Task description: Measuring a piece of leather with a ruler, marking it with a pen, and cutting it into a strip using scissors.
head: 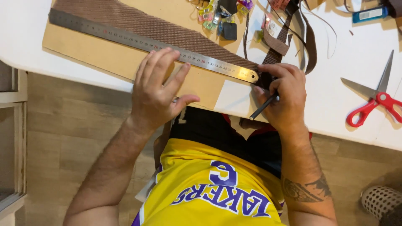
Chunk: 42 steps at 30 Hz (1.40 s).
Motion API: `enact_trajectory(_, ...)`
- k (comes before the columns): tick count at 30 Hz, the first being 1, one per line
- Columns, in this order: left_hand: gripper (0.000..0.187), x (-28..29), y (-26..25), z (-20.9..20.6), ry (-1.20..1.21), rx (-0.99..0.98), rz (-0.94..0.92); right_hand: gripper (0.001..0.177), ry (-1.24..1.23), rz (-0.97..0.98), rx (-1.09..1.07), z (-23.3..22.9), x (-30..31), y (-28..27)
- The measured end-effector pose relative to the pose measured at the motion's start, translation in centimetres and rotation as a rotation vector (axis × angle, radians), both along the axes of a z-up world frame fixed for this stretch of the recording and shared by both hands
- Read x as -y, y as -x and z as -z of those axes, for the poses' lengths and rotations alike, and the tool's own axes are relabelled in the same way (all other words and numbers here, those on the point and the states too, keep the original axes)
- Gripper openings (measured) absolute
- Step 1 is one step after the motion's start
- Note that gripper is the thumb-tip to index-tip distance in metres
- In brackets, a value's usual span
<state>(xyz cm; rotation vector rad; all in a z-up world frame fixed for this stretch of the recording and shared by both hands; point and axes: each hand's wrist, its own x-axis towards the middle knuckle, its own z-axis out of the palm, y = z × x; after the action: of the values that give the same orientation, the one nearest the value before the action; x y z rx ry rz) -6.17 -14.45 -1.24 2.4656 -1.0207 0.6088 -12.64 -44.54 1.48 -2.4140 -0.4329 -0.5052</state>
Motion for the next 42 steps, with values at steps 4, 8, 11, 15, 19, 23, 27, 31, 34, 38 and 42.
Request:
enact_trajectory(4,0.069,0.1,1.9,0.6,0.035,0.070,0.092,0.039,0.067,0.014,-0.002,0.3,0.0,-0.1)
enact_trajectory(8,0.062,0.5,3.1,1.6,0.109,0.010,0.099,0.045,0.104,0.003,0.002,0.3,0.0,-0.4)
enact_trajectory(11,0.063,1.3,4.2,2.0,0.130,0.006,0.056,0.045,0.094,-0.025,-0.003,0.2,0.1,-0.1)
enact_trajectory(15,0.055,2.6,4.1,1.9,0.180,0.007,0.047,0.046,0.080,-0.025,0.017,0.0,0.6,-0.5)
enact_trajectory(19,0.051,4.0,4.8,1.7,0.184,-0.022,0.046,0.046,0.104,0.002,0.004,0.0,1.7,0.2)
enact_trajectory(23,0.058,6.2,5.8,2.7,0.163,-0.023,0.031,0.046,0.104,0.010,-0.015,0.0,3.6,1.1)
enact_trajectory(27,0.075,7.1,6.4,1.7,0.116,-0.053,0.087,0.046,0.136,0.060,-0.073,0.0,5.5,1.8)
enact_trajectory(31,0.077,5.3,5.6,1.7,0.199,-0.090,0.078,0.043,0.142,0.050,-0.055,-0.9,5.9,1.9)
enact_trajectory(34,0.074,0.8,3.8,1.1,0.142,-0.022,-0.131,0.036,-0.147,-0.034,0.007,-2.7,3.0,0.8)
enact_trajectory(38,0.077,-4.2,1.5,0.7,0.096,0.091,-0.294,0.041,-0.346,-0.122,-0.023,-3.3,-1.1,-1.8)
enact_trajectory(42,0.084,-5.1,0.8,0.7,0.054,0.088,-0.270,0.056,-0.246,-0.223,-0.102,-2.8,-3.5,-5.0)
